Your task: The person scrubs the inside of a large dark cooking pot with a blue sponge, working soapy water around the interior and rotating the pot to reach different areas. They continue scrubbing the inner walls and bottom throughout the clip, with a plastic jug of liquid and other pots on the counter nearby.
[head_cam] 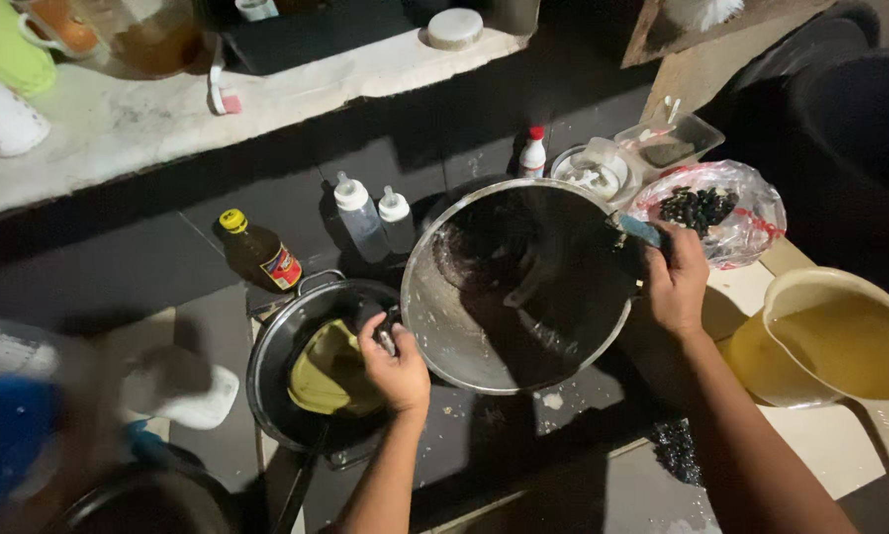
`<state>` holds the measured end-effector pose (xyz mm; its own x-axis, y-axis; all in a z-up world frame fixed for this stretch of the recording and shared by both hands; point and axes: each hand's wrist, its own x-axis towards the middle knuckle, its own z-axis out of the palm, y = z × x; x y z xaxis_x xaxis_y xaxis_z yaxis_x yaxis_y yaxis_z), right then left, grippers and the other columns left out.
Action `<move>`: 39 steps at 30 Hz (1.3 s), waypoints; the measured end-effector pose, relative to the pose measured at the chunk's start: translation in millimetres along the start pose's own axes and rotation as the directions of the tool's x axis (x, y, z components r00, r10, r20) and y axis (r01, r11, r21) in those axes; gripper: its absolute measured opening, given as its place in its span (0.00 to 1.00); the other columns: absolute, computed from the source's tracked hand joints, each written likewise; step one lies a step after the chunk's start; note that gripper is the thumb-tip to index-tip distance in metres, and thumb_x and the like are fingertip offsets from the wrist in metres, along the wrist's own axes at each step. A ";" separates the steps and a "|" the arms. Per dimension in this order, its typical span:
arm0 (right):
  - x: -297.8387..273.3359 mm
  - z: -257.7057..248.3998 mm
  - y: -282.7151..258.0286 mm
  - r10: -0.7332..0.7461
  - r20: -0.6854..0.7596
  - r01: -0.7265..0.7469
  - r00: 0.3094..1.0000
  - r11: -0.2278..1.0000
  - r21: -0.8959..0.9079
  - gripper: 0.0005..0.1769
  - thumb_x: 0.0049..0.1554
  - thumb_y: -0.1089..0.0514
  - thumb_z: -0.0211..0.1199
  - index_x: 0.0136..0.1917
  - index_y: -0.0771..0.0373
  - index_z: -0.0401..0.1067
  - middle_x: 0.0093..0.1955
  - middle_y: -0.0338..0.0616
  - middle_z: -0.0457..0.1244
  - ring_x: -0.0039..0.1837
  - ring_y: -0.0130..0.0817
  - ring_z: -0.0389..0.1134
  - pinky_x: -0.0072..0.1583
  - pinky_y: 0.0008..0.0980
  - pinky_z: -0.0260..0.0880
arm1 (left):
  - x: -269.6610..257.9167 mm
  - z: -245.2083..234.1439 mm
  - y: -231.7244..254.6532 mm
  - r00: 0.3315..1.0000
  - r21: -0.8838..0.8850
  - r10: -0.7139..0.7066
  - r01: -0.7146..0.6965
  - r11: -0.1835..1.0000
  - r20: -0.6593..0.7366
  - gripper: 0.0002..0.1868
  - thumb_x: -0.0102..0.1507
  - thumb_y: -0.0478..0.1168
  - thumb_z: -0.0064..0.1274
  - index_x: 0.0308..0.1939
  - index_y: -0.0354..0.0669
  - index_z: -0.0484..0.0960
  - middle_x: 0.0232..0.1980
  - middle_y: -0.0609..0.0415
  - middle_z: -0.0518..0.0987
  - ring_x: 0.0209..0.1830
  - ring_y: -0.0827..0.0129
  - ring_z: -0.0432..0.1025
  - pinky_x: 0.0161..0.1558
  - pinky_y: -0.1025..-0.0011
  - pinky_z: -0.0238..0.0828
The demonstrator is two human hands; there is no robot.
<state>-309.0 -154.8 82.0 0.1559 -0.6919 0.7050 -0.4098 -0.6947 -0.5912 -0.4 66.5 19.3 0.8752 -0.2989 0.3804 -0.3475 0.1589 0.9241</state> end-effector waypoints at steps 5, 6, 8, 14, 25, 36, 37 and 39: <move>-17.4 8.1 -15.8 0.006 0.007 -0.004 1.000 0.962 -0.271 0.18 0.60 0.63 0.64 0.64 0.65 0.71 0.61 0.54 0.63 0.67 0.56 0.59 0.71 0.51 0.57 | 11.1 -2.0 40.2 0.995 0.248 0.091 -0.095 0.964 0.026 0.25 0.60 0.35 0.56 0.60 0.32 0.70 0.50 0.38 0.78 0.45 0.57 0.75 0.48 0.63 0.72; -22.5 10.3 -21.7 -0.009 0.003 0.010 1.000 0.954 -0.300 0.19 0.60 0.62 0.65 0.64 0.63 0.71 0.64 0.52 0.63 0.70 0.55 0.58 0.74 0.52 0.55 | 11.7 -3.1 51.3 0.978 0.366 0.206 -0.200 0.909 0.022 0.28 0.57 0.36 0.57 0.61 0.32 0.71 0.50 0.37 0.77 0.47 0.53 0.74 0.51 0.59 0.70; -33.2 16.7 -35.2 -0.038 -0.010 0.031 0.999 0.920 -0.391 0.20 0.56 0.62 0.67 0.63 0.60 0.73 0.69 0.52 0.62 0.74 0.59 0.54 0.76 0.56 0.50 | 10.9 -6.0 70.5 0.905 0.579 0.422 -0.376 0.724 0.059 0.32 0.53 0.39 0.60 0.61 0.32 0.73 0.50 0.35 0.74 0.51 0.45 0.71 0.56 0.52 0.66; -49.0 23.5 -60.2 0.013 0.020 -0.002 1.000 0.881 -0.474 0.24 0.51 0.61 0.71 0.62 0.55 0.75 0.78 0.50 0.55 0.81 0.68 0.43 0.77 0.64 0.42 | 17.2 11.1 69.3 0.172 0.143 0.231 -0.980 0.137 0.958 0.32 0.58 0.33 0.55 0.68 0.52 0.72 0.72 0.46 0.58 0.73 0.50 0.55 0.71 0.51 0.52; -48.9 12.8 -27.1 -0.016 0.187 0.099 0.982 0.892 -0.441 0.23 0.51 0.58 0.70 0.61 0.56 0.73 0.85 0.52 0.47 0.86 0.72 0.32 0.82 0.67 0.35 | 28.6 44.3 10.3 0.610 0.602 -0.043 -0.790 -0.117 0.791 0.21 0.65 0.42 0.46 0.62 0.53 0.79 0.84 0.60 0.42 0.83 0.63 0.44 0.57 0.36 0.58; -42.7 38.1 17.0 0.019 0.209 0.126 0.978 0.742 -0.659 0.18 0.65 0.59 0.57 0.64 0.42 0.77 0.91 0.45 0.41 0.88 0.66 0.31 0.81 0.66 0.38 | 64.8 52.6 33.9 0.389 0.390 -0.051 -0.893 0.226 0.920 0.11 0.62 0.38 0.49 0.44 0.47 0.86 0.56 0.54 0.78 0.60 0.61 0.73 0.55 0.46 0.70; -40.7 37.7 21.4 0.036 0.169 0.073 0.985 0.801 -0.594 0.17 0.66 0.58 0.57 0.65 0.43 0.77 0.91 0.45 0.40 0.88 0.65 0.32 0.81 0.67 0.39 | 64.8 52.3 42.8 0.361 0.358 -0.037 -0.897 0.258 0.932 0.11 0.61 0.39 0.49 0.42 0.48 0.86 0.57 0.54 0.76 0.61 0.60 0.72 0.54 0.45 0.71; -36.8 37.1 28.8 0.064 0.196 0.068 0.979 0.797 -0.600 0.18 0.63 0.58 0.59 0.64 0.44 0.77 0.91 0.45 0.40 0.87 0.66 0.33 0.79 0.67 0.40 | 67.6 50.4 59.4 0.367 0.352 -0.022 -0.871 0.343 0.930 0.10 0.62 0.40 0.49 0.43 0.50 0.84 0.60 0.54 0.72 0.62 0.58 0.70 0.53 0.45 0.71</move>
<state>-293.2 -156.6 24.5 0.3023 -0.7600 0.5754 -0.8554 -0.4827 -0.1881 21.1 8.3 101.6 0.0162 -0.9883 0.1517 -0.9999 -0.0168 -0.0022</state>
